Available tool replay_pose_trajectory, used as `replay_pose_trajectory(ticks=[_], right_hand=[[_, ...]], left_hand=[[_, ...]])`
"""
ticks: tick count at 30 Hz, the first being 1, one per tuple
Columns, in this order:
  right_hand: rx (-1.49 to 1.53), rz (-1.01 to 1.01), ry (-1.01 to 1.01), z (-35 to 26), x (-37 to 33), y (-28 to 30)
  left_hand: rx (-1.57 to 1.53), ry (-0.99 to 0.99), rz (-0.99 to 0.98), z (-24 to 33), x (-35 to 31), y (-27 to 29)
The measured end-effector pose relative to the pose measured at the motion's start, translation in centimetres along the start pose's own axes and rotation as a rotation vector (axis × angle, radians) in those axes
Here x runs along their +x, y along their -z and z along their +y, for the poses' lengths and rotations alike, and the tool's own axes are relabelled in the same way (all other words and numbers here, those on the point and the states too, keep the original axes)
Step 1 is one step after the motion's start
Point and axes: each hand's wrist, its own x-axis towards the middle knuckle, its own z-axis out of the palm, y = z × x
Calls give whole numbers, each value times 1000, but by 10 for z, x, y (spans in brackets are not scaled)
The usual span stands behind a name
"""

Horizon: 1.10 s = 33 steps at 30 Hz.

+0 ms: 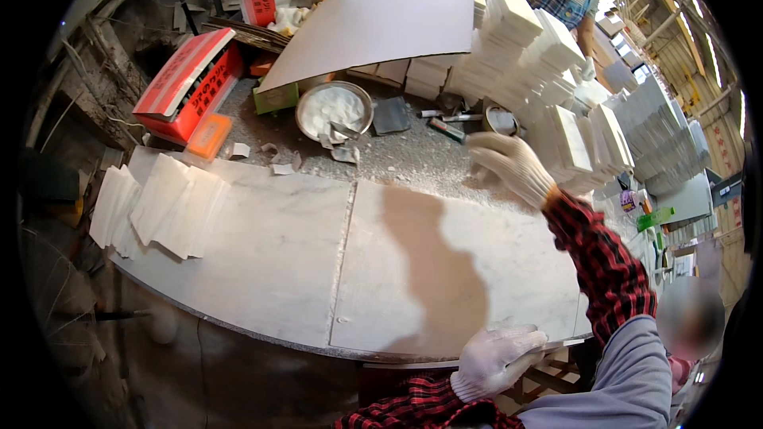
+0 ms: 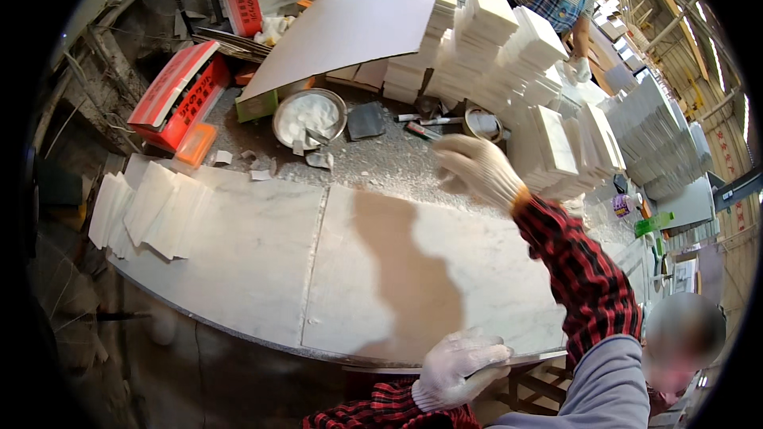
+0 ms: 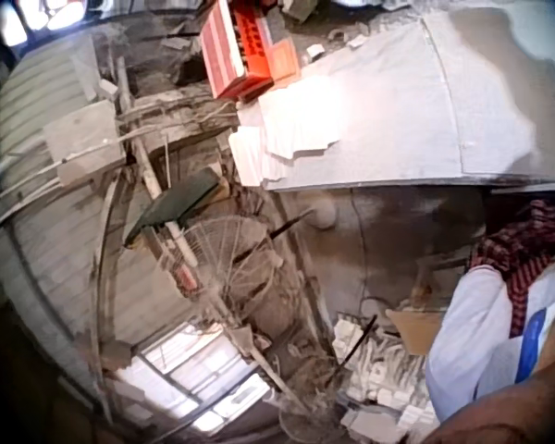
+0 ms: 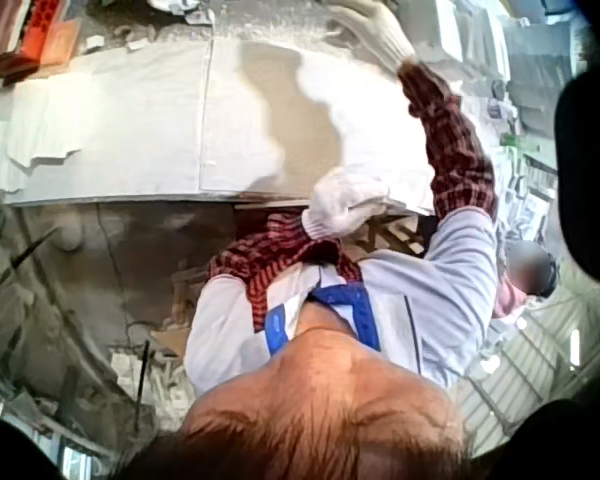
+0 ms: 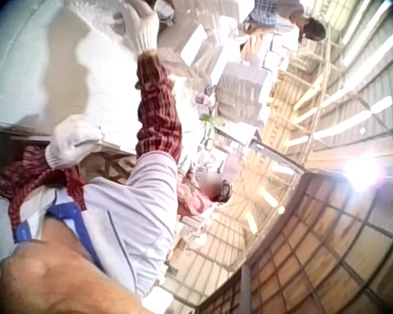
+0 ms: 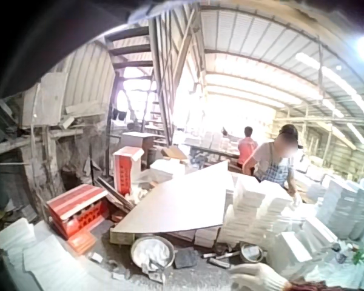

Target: The person assembles square decorative panels by applying glue to small rectangular pieces and attaching them to a larger square base. They use a small tool to spread a white substance and press the pieces into place, repeating the process for multiple panels.

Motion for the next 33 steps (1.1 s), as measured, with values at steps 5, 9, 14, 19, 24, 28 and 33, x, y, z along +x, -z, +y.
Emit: replay_pose_trajectory(ticks=[5,9,14,19,24,28,33], right_hand=[[309,458,-305,96,-63,34],[101,489,-216,143,-41,22],[-18,422,-98,164,-7,11],[240,292,-47,142,-45,25],[177,175,-41,81,-160,53],[236,212,-273,32,-261,57],[168,52,-372,10,-323,50]], left_hand=[[-26,-9,10,-10,-2,-6],[14,48,-76,-13,3,-1],[57,64,-29,-15,-4,-9],[21,56,18,-18,-9,-13],[76,125,-35,-16,-12,-9],[134,182,-40,-14,-19,-13],[172,211,-48,-13,-27,-11]])
